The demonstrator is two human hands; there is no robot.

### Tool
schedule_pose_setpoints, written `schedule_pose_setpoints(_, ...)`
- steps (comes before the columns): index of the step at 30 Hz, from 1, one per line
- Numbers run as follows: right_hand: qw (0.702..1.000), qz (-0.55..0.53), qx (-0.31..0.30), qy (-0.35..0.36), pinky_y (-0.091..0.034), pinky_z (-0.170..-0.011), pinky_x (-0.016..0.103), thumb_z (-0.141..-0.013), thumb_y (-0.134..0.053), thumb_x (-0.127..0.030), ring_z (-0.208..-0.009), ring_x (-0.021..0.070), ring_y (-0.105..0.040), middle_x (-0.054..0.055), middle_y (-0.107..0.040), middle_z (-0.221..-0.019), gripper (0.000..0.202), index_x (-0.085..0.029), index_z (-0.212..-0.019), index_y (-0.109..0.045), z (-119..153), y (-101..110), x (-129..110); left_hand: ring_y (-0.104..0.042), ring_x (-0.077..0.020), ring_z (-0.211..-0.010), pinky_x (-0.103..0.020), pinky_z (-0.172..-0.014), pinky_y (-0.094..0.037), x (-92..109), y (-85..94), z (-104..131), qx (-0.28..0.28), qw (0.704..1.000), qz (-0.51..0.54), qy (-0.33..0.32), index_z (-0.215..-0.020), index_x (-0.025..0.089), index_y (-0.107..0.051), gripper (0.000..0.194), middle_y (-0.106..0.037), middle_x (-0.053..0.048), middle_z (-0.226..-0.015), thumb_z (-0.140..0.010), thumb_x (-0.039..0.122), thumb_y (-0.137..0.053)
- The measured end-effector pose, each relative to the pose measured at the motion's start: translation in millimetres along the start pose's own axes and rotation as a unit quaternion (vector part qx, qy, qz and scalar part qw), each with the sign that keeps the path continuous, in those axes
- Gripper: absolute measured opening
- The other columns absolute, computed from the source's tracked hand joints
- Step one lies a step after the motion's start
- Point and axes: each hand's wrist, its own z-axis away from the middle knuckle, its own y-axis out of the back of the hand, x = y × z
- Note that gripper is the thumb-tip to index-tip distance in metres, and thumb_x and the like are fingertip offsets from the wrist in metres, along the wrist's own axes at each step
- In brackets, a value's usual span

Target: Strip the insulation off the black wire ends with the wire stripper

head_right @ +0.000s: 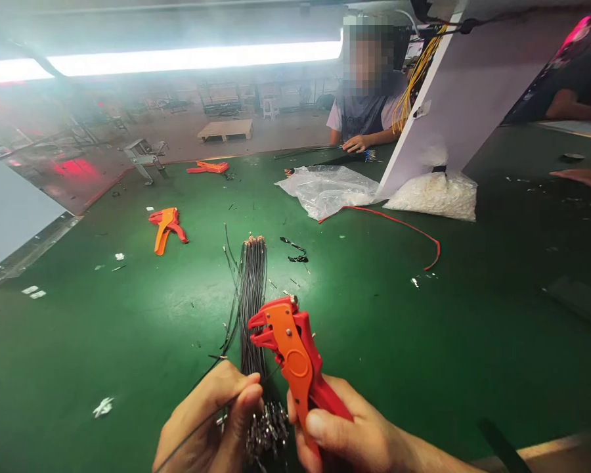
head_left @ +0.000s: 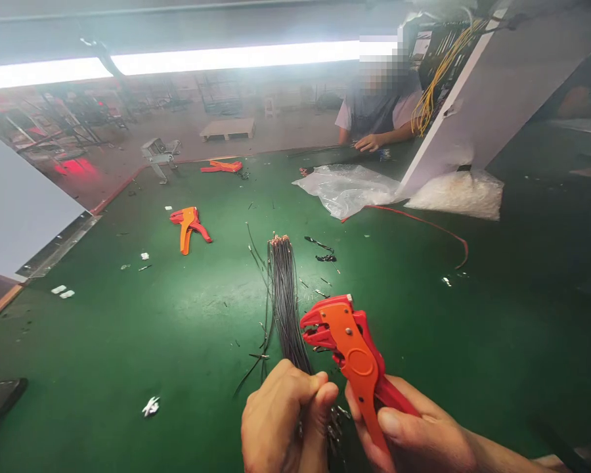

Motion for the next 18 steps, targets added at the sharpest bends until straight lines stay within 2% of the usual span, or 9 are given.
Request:
schedule_pose_setpoints(4, 0.998, 0.001, -0.057, 0.009, -0.039, -0.063, 0.025, -0.077, -0.064, -0.061, -0.064, 0.0128, -0.043, 0.001, -0.050, -0.074, 0.047, -0.016, -0.086, -0.056, -1.1, -2.1, -8.8, -0.051, -0.0102, -0.052, -0.022, -0.049, -0.038, 6.0, 9.6, -13.8, 0.025, 0.988, 0.109, 0.110, -0.081, 0.022, -0.072, 0.016, -0.058, 0.002, -0.057, -0.092, 0.018, -0.061)
schedule_pose_setpoints(6, 0.998, 0.008, -0.059, -0.004, -0.040, -0.066, 0.028, -0.075, -0.065, -0.060, -0.067, 0.0139, -0.044, 0.002, -0.052, -0.077, 0.048, -0.015, -0.090, -0.057, 1.0, -0.4, -11.1, -0.056, -0.0108, -0.054, -0.020, -0.048, -0.041, 6.2, 17.1, -22.8, 0.056, 0.976, 0.158, 0.136, -0.086, 0.023, -0.076, 0.010, -0.063, 0.001, -0.057, -0.090, 0.021, -0.066)
schedule_pose_setpoints(8, 0.998, 0.009, -0.060, -0.019, -0.041, -0.066, 0.028, -0.073, -0.066, -0.057, -0.066, 0.0139, -0.043, 0.002, -0.052, -0.079, 0.048, -0.015, -0.094, -0.058, 3.7, 3.0, -10.0, -0.054, -0.0094, -0.050, -0.018, -0.045, -0.040, 4.1, 23.6, -29.5, 0.079, 0.960, 0.198, 0.183, -0.083, 0.022, -0.077, 0.008, -0.063, 0.001, -0.055, -0.086, 0.028, -0.072)
schedule_pose_setpoints(11, 0.997, 0.015, -0.070, -0.036, -0.041, -0.062, 0.027, -0.072, -0.068, -0.053, -0.065, 0.0135, -0.043, 0.002, -0.053, -0.080, 0.048, -0.015, -0.098, -0.059, 6.2, 8.7, -3.6, -0.051, -0.0075, -0.046, -0.016, -0.041, -0.038, -0.4, 28.3, -33.1, 0.095, 0.935, 0.220, 0.261, -0.077, 0.020, -0.076, 0.017, -0.059, 0.002, -0.051, -0.080, 0.037, -0.078)
schedule_pose_setpoints(14, 0.995, 0.026, -0.078, -0.049, -0.042, -0.062, 0.026, -0.072, -0.070, -0.050, -0.065, 0.0129, -0.045, 0.001, -0.052, -0.081, 0.046, -0.017, -0.101, -0.059, 6.6, 12.7, 1.9, -0.050, -0.0069, -0.046, -0.016, -0.041, -0.038, -2.1, 27.7, -32.6, 0.092, 0.925, 0.223, 0.294, -0.074, 0.019, -0.075, 0.024, -0.056, 0.002, -0.050, -0.079, 0.042, -0.079)
schedule_pose_setpoints(18, 0.995, 0.031, -0.085, -0.049, -0.044, -0.062, 0.025, -0.073, -0.070, -0.050, -0.066, 0.0126, -0.048, 0.001, -0.053, -0.082, 0.043, -0.017, -0.098, -0.060, 7.3, 16.9, 4.7, -0.049, -0.0064, -0.046, -0.015, -0.042, -0.038, -0.4, 24.6, -32.4, 0.086, 0.919, 0.232, 0.306, -0.069, 0.018, -0.072, 0.027, -0.056, 0.002, -0.050, -0.078, 0.042, -0.080)
